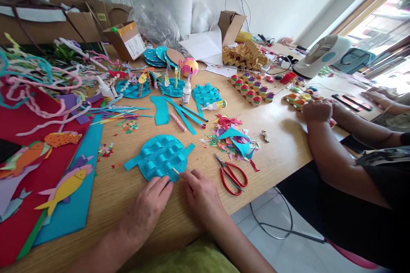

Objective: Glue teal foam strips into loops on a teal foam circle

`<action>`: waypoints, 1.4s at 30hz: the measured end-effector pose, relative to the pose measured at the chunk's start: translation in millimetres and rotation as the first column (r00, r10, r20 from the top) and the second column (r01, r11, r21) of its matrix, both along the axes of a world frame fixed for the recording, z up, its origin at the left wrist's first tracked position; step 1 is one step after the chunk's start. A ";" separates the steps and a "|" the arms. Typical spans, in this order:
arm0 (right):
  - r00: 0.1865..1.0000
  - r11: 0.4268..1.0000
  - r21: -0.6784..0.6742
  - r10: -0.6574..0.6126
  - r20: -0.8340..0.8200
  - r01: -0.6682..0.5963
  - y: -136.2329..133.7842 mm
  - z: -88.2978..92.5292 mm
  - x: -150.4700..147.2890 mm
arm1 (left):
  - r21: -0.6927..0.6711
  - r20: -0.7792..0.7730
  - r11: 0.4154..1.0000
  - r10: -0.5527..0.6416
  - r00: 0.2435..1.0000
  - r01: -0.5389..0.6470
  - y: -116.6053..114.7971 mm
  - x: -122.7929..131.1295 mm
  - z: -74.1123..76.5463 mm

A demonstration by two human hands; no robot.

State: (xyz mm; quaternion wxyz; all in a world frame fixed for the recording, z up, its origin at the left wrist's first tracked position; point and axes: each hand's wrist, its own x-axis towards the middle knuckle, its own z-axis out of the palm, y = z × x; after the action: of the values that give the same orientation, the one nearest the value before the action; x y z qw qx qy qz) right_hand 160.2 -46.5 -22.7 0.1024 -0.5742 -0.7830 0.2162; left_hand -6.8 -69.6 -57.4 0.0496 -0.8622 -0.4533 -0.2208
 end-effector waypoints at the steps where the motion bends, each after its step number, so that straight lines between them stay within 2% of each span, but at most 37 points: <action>1: 1.000 1.000 0.008 -0.001 -0.003 0.001 -0.6 -0.7 0.1 | 0.006 0.000 1.000 0.000 1.000 0.000 -0.2 0.2 0.3; 18: 0.998 0.995 0.086 -0.046 -0.053 0.051 -7.1 -6.2 -1.2 | 0.030 -0.018 1.000 0.005 1.000 -0.004 -0.7 0.1 2.4; 24: 0.999 0.999 0.023 -0.046 0.009 0.046 -6.6 -2.1 -1.4 | 0.067 -0.029 0.998 -0.012 1.000 0.014 0.8 -0.1 6.2; 29: 0.997 0.999 -0.018 -0.047 0.058 0.048 -2.8 3.2 -2.8 | 0.023 -0.021 1.000 0.021 1.000 -0.021 -1.7 -0.8 0.6; 42: 0.998 0.996 0.061 -0.062 -0.008 0.062 -5.2 -2.9 -3.1 | 0.030 0.010 1.000 0.001 1.000 -0.001 -1.7 -0.4 0.9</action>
State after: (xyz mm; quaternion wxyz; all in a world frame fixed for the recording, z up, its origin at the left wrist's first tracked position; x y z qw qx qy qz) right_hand 157.2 -51.7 -25.7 0.1292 -0.5942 -0.7707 0.1905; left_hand -7.2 -71.3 -56.5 0.0604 -0.8601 -0.4505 -0.2317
